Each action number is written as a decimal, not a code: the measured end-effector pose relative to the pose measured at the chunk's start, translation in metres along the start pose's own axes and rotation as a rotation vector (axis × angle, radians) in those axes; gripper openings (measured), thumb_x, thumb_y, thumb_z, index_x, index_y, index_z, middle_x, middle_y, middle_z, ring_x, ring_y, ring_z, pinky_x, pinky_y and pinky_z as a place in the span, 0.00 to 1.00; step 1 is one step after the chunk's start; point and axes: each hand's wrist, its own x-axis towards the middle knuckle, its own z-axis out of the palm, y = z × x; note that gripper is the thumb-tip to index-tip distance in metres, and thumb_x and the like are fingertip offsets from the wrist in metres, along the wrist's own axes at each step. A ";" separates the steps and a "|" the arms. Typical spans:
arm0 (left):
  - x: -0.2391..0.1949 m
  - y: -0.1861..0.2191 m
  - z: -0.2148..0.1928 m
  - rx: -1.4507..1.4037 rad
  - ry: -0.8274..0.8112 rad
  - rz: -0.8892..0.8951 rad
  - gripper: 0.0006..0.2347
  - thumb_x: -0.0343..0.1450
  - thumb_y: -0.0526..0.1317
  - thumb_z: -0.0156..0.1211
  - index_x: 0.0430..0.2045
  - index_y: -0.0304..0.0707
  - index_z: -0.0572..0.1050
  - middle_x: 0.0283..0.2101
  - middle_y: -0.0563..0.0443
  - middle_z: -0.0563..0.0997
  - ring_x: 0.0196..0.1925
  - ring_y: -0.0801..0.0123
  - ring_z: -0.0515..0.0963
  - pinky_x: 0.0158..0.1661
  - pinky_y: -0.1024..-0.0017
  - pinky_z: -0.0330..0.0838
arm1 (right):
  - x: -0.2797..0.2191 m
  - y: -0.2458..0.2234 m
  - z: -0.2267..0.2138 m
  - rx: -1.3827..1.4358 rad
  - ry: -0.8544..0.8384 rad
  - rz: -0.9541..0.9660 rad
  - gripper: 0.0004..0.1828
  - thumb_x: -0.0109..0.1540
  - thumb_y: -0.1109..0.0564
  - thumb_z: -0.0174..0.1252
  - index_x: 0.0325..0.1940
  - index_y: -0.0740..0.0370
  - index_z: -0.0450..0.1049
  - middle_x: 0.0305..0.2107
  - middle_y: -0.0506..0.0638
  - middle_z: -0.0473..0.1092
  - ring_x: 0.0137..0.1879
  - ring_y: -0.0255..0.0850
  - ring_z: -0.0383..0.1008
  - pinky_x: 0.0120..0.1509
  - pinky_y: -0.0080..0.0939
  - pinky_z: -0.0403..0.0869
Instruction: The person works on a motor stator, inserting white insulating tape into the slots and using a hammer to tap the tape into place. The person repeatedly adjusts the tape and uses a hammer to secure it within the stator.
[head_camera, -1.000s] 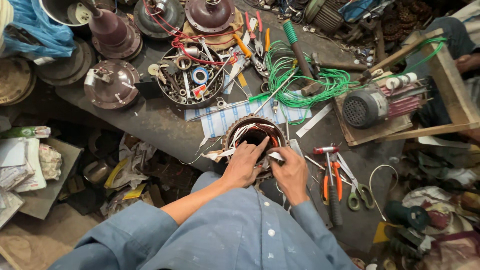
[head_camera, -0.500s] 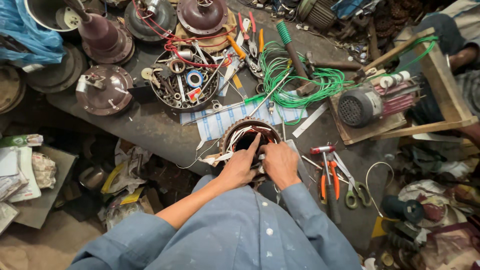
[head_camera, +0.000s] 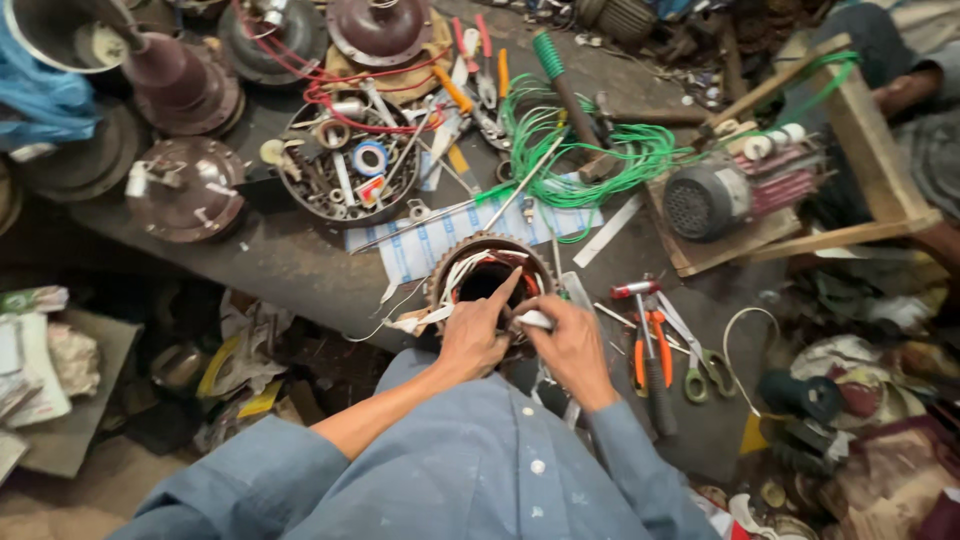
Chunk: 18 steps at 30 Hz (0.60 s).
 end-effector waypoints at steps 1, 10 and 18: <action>0.000 0.001 -0.001 -0.012 0.004 0.046 0.40 0.59 0.31 0.63 0.71 0.47 0.59 0.30 0.44 0.79 0.34 0.49 0.78 0.37 0.53 0.69 | -0.009 -0.001 -0.008 0.010 -0.015 0.019 0.13 0.56 0.56 0.64 0.44 0.59 0.80 0.34 0.54 0.80 0.40 0.45 0.83 0.44 0.41 0.77; -0.012 0.014 -0.022 0.001 -0.106 0.459 0.34 0.63 0.29 0.60 0.70 0.36 0.62 0.32 0.47 0.71 0.36 0.55 0.71 0.39 0.60 0.67 | -0.137 0.052 -0.051 -0.184 -0.390 0.719 0.18 0.59 0.50 0.67 0.52 0.52 0.82 0.25 0.67 0.75 0.30 0.55 0.73 0.39 0.48 0.70; -0.017 0.023 -0.022 0.224 -0.168 0.619 0.31 0.60 0.38 0.62 0.63 0.37 0.68 0.36 0.50 0.72 0.35 0.58 0.73 0.37 0.63 0.68 | -0.175 0.154 -0.058 -0.106 -0.187 0.465 0.18 0.55 0.55 0.65 0.49 0.56 0.80 0.41 0.53 0.81 0.49 0.46 0.82 0.55 0.42 0.76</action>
